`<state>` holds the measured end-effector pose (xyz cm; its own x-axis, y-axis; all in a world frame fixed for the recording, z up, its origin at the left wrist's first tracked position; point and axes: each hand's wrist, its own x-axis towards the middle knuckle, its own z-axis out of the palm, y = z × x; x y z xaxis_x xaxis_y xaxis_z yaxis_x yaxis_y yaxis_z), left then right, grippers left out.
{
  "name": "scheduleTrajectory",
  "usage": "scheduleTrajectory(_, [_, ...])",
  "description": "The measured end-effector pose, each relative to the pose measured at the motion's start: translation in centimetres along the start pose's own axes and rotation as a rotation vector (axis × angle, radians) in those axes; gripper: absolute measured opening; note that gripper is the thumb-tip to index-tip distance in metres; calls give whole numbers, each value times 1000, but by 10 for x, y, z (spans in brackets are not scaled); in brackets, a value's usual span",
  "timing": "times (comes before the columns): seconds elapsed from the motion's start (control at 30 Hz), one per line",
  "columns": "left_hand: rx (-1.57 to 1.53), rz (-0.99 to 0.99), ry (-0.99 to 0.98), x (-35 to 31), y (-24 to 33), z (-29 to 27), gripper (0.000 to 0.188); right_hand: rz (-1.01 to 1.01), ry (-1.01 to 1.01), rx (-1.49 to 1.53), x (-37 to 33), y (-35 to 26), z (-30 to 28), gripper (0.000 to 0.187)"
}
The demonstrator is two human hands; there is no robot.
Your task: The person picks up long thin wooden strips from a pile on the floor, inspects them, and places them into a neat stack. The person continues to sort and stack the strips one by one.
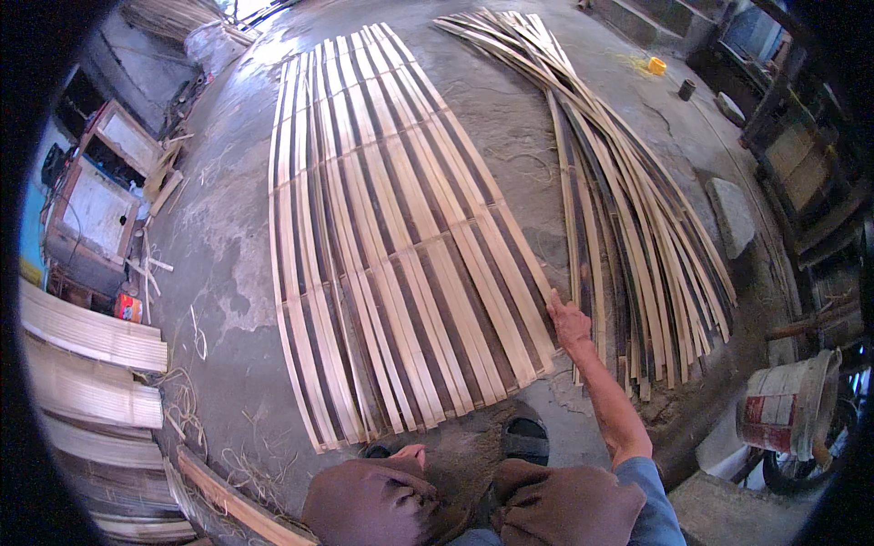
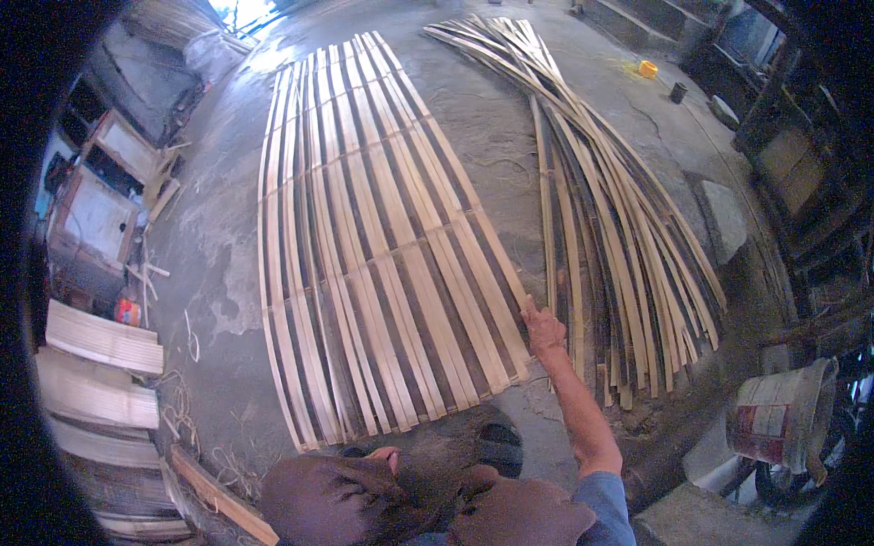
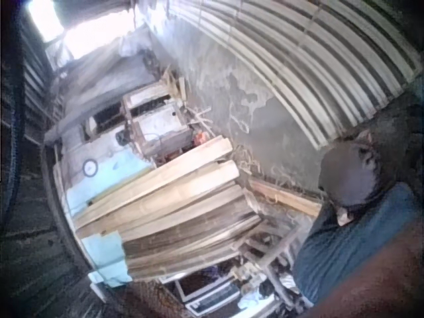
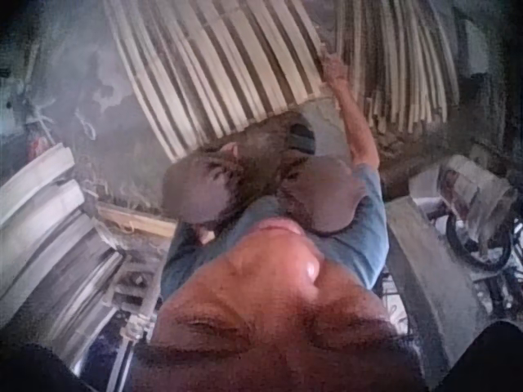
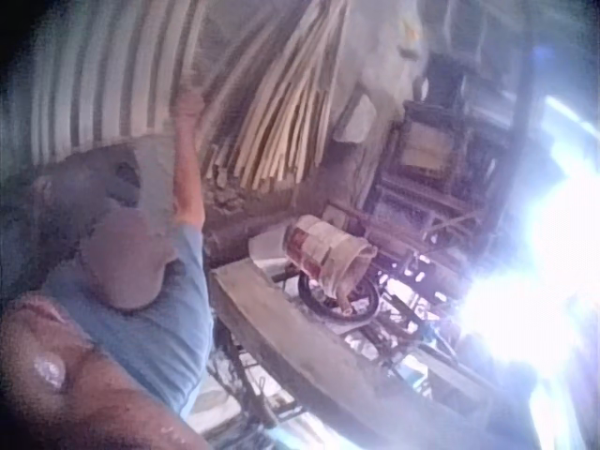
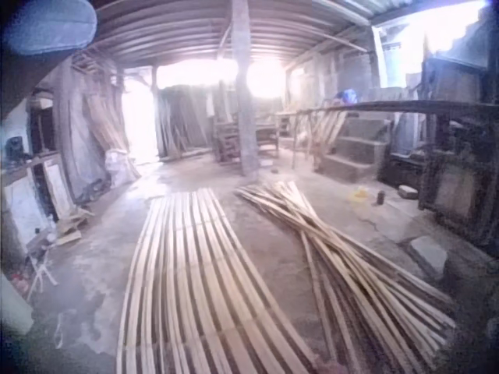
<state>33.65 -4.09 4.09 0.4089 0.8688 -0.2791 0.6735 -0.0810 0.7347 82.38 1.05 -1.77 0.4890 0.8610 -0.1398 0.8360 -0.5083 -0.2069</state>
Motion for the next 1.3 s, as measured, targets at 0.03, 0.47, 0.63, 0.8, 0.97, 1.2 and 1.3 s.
scheduleTrajectory(0.03, [2, 0, -6, 1, 0, -1, 22, -4, -2, 0, 1, 2, 2, 45])
scheduleTrajectory(0.47, [47, -19, -15, 19, -1, -7, 22, 12, -27, 40, -3, -5, -11, 45])
scheduleTrajectory(0.63, [41, -27, -8, 11, 0, -10, 22, 2, -33, 36, -1, -3, -9, 46])
scheduleTrajectory(0.8, [34, -58, 6, 0, -2, -12, 23, -34, -20, 14, -2, -2, -5, 46])
scheduleTrajectory(0.97, [36, -67, 15, -1, -1, -10, 23, -62, -17, 38, -1, 2, -5, 47])
scheduleTrajectory(1.2, [44, -85, 17, 5, 3, -10, 23, -48, -52, 37, -2, 4, -8, 45])
scheduleTrajectory(1.3, [44, -92, 25, 1, 6, -11, 23, 9, -90, 10, 1, 0, -11, 46])
